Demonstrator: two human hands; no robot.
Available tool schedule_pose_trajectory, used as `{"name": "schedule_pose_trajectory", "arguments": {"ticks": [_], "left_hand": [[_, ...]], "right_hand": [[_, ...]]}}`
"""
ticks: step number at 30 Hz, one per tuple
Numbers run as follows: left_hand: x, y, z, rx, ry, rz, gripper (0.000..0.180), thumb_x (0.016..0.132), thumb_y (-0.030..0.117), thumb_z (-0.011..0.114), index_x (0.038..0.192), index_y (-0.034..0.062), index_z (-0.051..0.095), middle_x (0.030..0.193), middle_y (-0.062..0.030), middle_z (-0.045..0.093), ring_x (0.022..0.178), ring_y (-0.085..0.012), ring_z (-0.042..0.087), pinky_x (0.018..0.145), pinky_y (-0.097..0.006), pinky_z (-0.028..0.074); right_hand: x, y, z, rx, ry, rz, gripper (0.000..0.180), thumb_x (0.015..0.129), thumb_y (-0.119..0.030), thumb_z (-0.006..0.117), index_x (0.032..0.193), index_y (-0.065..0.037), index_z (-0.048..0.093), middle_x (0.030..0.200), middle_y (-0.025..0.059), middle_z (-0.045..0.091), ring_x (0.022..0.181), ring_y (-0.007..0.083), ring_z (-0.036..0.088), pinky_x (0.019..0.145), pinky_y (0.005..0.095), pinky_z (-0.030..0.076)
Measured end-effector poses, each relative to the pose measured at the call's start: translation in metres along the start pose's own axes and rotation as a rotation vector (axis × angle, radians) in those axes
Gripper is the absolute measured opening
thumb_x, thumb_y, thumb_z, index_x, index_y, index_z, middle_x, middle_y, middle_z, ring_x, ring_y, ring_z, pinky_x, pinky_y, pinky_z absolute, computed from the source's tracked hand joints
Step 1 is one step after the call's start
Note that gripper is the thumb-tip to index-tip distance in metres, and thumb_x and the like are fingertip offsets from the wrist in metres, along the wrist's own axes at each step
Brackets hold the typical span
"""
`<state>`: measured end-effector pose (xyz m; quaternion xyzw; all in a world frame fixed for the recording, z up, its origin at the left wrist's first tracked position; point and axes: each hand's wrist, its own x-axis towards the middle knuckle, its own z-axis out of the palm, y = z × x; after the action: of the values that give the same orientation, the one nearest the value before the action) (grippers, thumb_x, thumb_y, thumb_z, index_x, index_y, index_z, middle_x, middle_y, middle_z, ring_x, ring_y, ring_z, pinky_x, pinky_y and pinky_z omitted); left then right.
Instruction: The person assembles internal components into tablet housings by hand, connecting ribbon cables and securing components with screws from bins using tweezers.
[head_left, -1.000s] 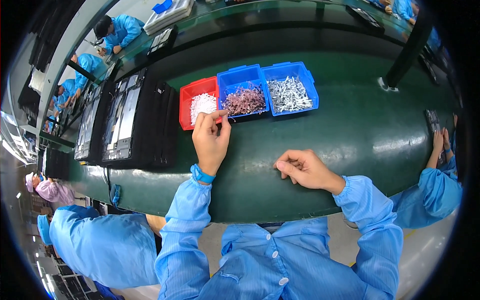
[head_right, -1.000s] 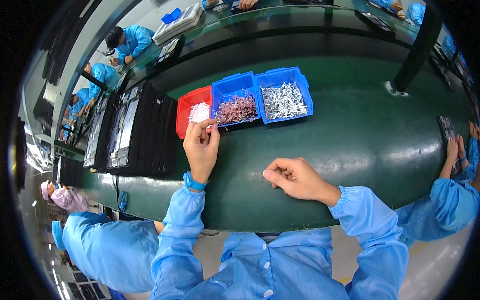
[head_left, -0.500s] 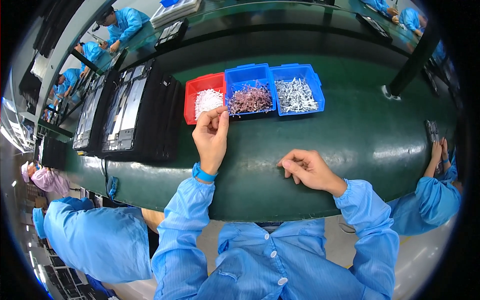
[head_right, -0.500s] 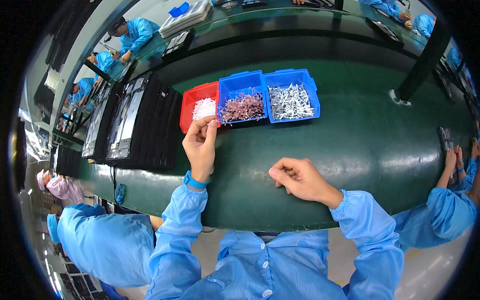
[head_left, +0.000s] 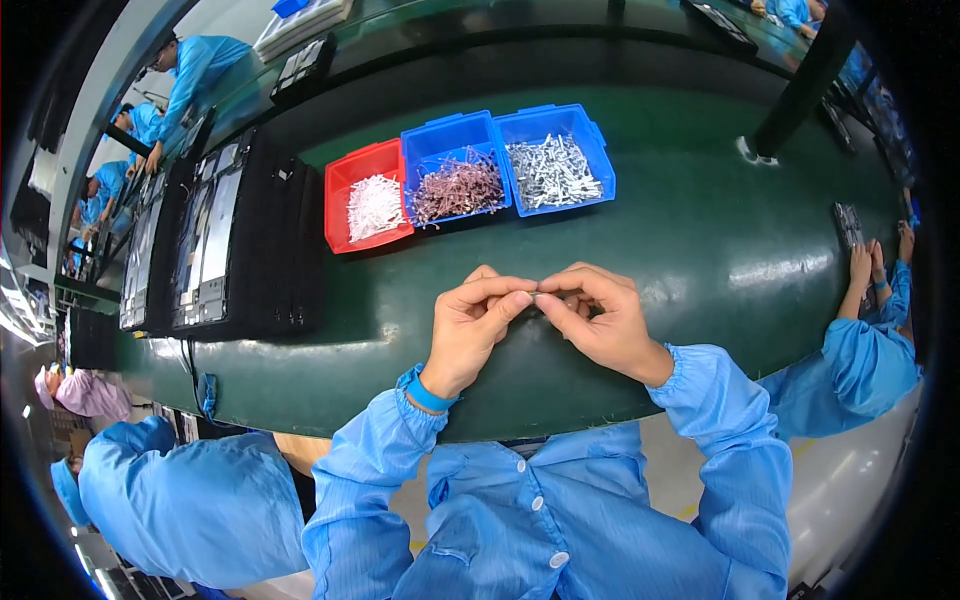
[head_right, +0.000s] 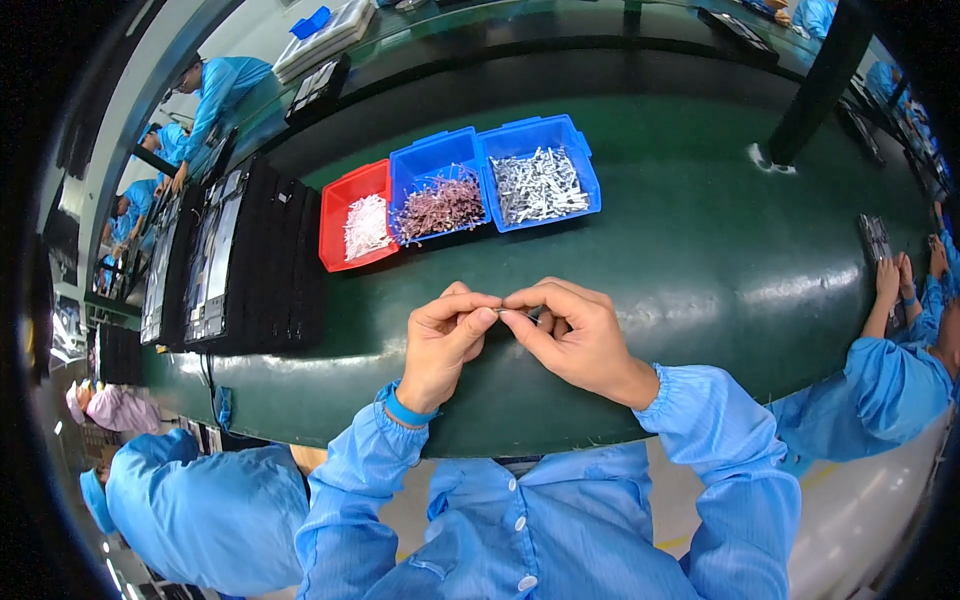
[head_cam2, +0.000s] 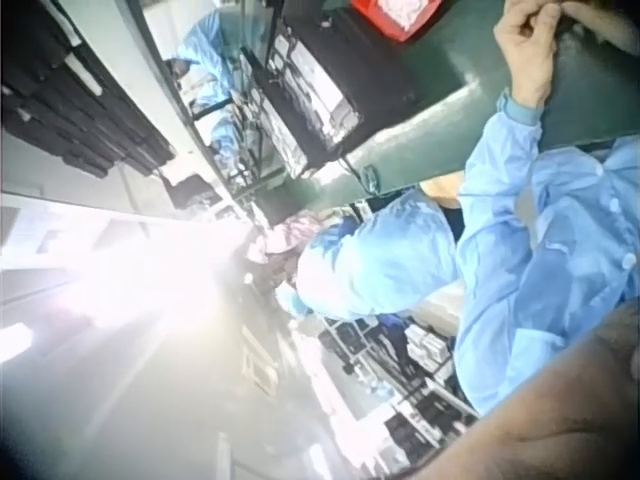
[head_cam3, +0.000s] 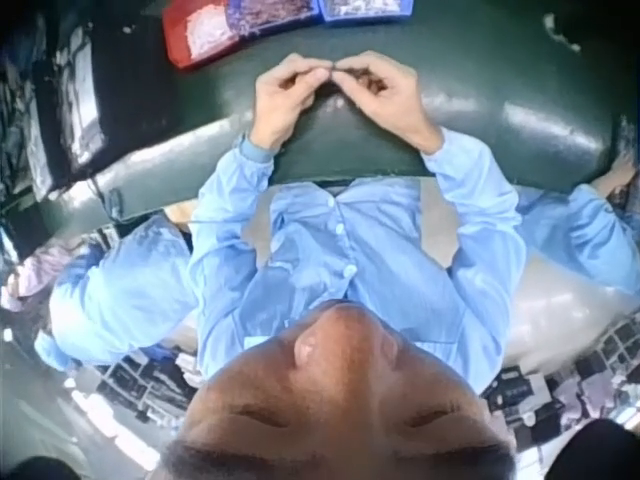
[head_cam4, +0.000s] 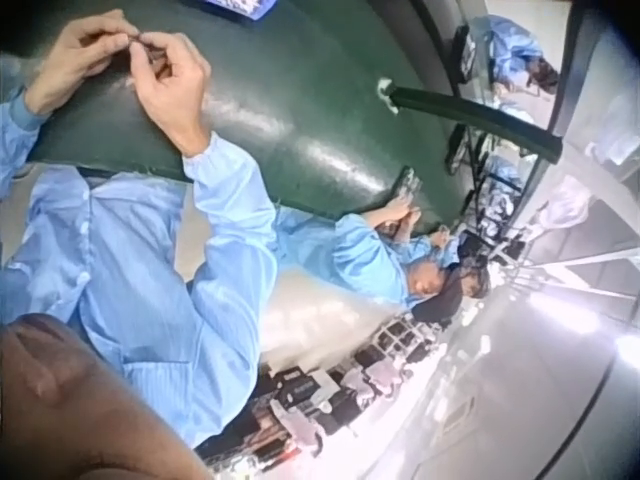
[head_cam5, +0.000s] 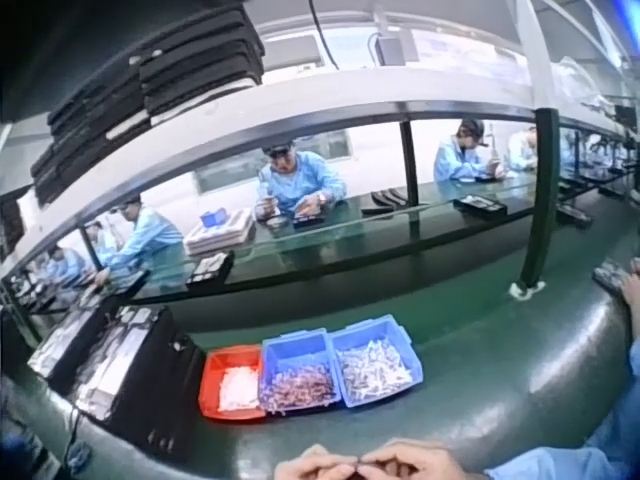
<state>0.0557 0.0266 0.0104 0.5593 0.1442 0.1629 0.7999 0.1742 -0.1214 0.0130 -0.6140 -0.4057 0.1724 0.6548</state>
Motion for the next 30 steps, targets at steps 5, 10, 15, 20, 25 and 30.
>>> {"name": "schedule_pose_trajectory", "arguments": {"ticks": [5,10,15,20,25,30], "left_hand": [[-0.0006,-0.0033,0.0057,0.146,0.032,0.119,0.018,0.088,0.002,0.074,0.106,0.0036,0.077,0.083,0.0024,0.053,0.07,-0.0043,0.044,0.058,-0.019,0.035],[-0.0019,-0.0046,0.008,0.297,0.051,0.168,0.018,0.087,0.002,0.075,0.105,0.0045,0.077,0.083,0.0024,0.053,0.072,-0.0046,0.045,0.059,-0.02,0.036],[-0.0024,-0.005,0.0083,0.395,0.036,0.221,0.021,0.088,0.002,0.074,0.109,0.0035,0.076,0.08,0.0033,0.053,0.071,-0.0044,0.045,0.059,-0.02,0.036],[-0.0041,-0.0056,0.0077,-0.092,-0.035,-0.1,0.022,0.094,0.006,0.069,0.115,0.0006,0.07,0.085,0.0034,0.055,0.061,-0.0012,0.043,0.049,-0.018,0.031],[-0.0038,-0.0104,0.0055,-0.069,-0.059,0.003,0.018,0.095,0.008,0.068,0.111,0.0006,0.071,0.092,0.0015,0.057,0.059,-0.001,0.043,0.046,-0.019,0.032],[-0.0042,-0.0067,0.0073,0.01,-0.011,0.022,0.014,0.092,0.005,0.071,0.104,0.0012,0.074,0.091,-0.0001,0.057,0.063,-0.0043,0.048,0.05,-0.02,0.036]], "right_hand": [[-0.0009,-0.001,-0.0044,-0.103,0.006,-0.13,0.008,0.085,0.001,0.073,0.093,0.0,0.07,0.083,0.0044,0.066,0.057,0.0041,0.053,0.048,0.0206,0.039],[-0.0009,0.0002,-0.0061,-0.106,0.003,-0.176,0.01,0.084,0.003,0.072,0.091,-0.002,0.07,0.084,0.0043,0.066,0.061,0.0035,0.055,0.048,0.0186,0.039],[-0.002,0.0021,-0.0054,-0.106,0.016,-0.191,0.01,0.083,0.005,0.071,0.091,-0.002,0.07,0.084,0.0046,0.066,0.061,0.0039,0.054,0.047,0.0195,0.039],[-0.0036,-0.0002,-0.004,-0.124,0.049,-0.196,0.009,0.083,0.004,0.072,0.09,-0.002,0.07,0.08,0.0035,0.065,0.058,0.0036,0.054,0.047,0.0199,0.039],[-0.0056,0.0028,-0.0015,-0.116,0.039,-0.205,0.009,0.084,0.001,0.073,0.092,-0.001,0.07,0.08,0.0041,0.065,0.057,0.0048,0.054,0.047,0.0211,0.04],[-0.0056,0.0024,-0.0032,-0.109,0.033,-0.194,0.007,0.085,0.001,0.073,0.091,-0.001,0.07,0.079,0.004,0.065,0.057,0.0051,0.054,0.047,0.0211,0.04]]}}
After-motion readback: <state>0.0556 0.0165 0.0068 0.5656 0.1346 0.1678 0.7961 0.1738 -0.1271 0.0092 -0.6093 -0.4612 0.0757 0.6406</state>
